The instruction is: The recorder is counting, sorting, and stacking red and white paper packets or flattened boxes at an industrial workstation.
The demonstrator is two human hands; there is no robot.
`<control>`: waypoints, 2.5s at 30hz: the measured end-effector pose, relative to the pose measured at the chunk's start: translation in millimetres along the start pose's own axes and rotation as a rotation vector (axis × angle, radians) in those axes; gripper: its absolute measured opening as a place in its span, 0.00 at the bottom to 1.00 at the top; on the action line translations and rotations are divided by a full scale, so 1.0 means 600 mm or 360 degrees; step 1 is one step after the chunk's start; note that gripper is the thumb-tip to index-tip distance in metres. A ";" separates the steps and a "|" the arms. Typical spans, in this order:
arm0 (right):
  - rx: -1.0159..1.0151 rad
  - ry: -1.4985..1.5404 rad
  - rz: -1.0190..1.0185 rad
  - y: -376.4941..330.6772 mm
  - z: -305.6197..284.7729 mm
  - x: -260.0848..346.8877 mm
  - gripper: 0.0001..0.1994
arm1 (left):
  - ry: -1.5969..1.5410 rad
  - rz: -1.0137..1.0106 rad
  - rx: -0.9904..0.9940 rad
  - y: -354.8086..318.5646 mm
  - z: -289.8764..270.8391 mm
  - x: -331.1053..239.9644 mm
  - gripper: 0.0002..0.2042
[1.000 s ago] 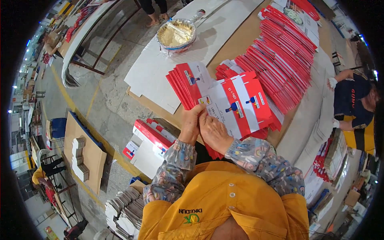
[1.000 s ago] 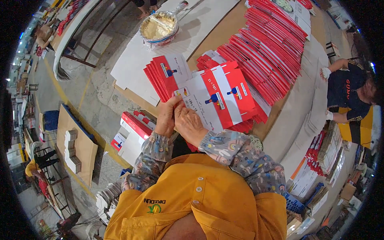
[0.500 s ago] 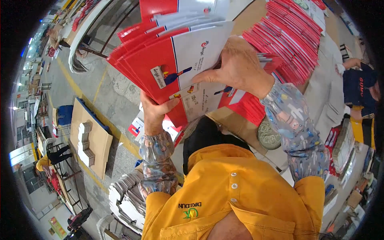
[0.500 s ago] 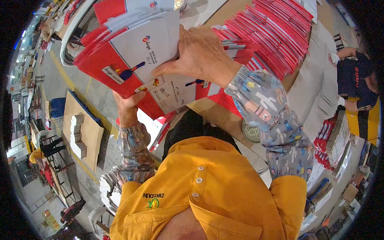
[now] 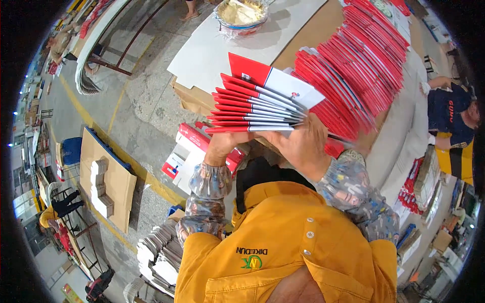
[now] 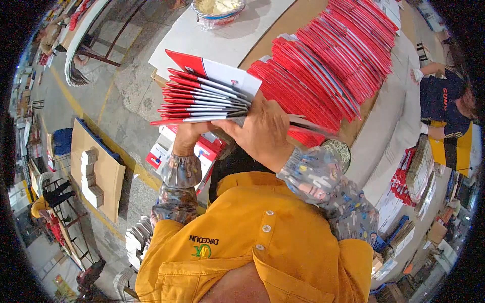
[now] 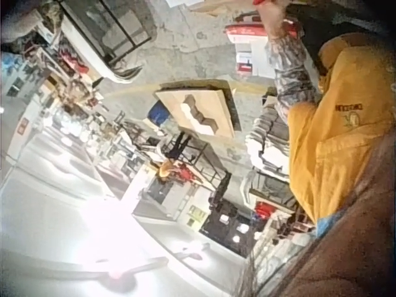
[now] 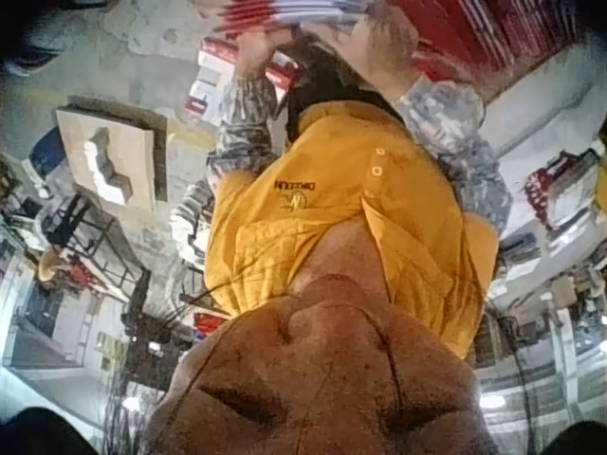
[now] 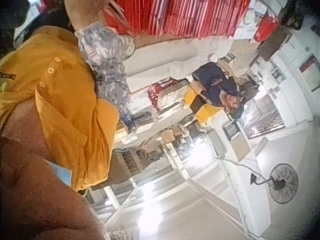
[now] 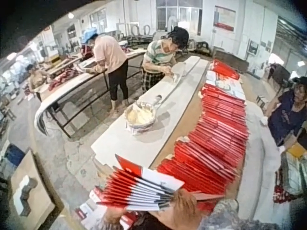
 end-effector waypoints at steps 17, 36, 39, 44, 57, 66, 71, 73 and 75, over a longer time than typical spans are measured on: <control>0.0441 -0.0100 0.0122 -0.013 0.021 -0.035 0.26 | -0.0803 -0.0979 0.0686 0.060 -0.016 -0.035 0.53; 0.0474 0.1010 0.0735 -0.080 0.061 -0.100 0.34 | -0.0751 -0.0031 0.0391 0.041 0.026 0.036 0.46; 0.0494 0.0712 0.0559 -0.063 0.040 -0.073 0.20 | -0.0352 0.0288 0.0307 0.032 0.007 0.056 0.41; 0.0348 -0.0140 0.0135 -0.052 0.061 -0.081 0.11 | -0.0092 0.0170 0.0503 0.057 0.019 0.040 0.38; 0.0240 0.0463 0.0737 -0.065 -0.003 -0.072 0.36 | -0.0979 -0.0740 0.0341 0.019 0.037 -0.046 0.40; 0.0230 0.0154 0.0950 -0.081 -0.039 -0.035 0.34 | -0.1176 -0.0938 0.0405 -0.012 0.078 -0.054 0.27; 0.0106 0.0317 0.0949 -0.116 -0.050 -0.021 0.31 | -0.0917 -0.0839 0.0427 -0.038 0.075 -0.084 0.23; 0.0046 0.0399 0.0952 -0.138 -0.043 -0.027 0.30 | -0.0971 -0.0853 0.0423 -0.050 0.079 -0.095 0.22; 0.0067 0.0320 0.0951 -0.162 -0.039 -0.028 0.30 | -0.1138 -0.1018 0.0464 -0.070 0.085 -0.095 0.24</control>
Point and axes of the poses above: each hand's wrist, its own y-axis towards the middle knuckle, its own z-axis out of the palm, x = y × z, the point moved 3 cm from there along y, towards the middle knuckle, and after that the axes turned 8 degrees about -x, right-handed, at the moved point
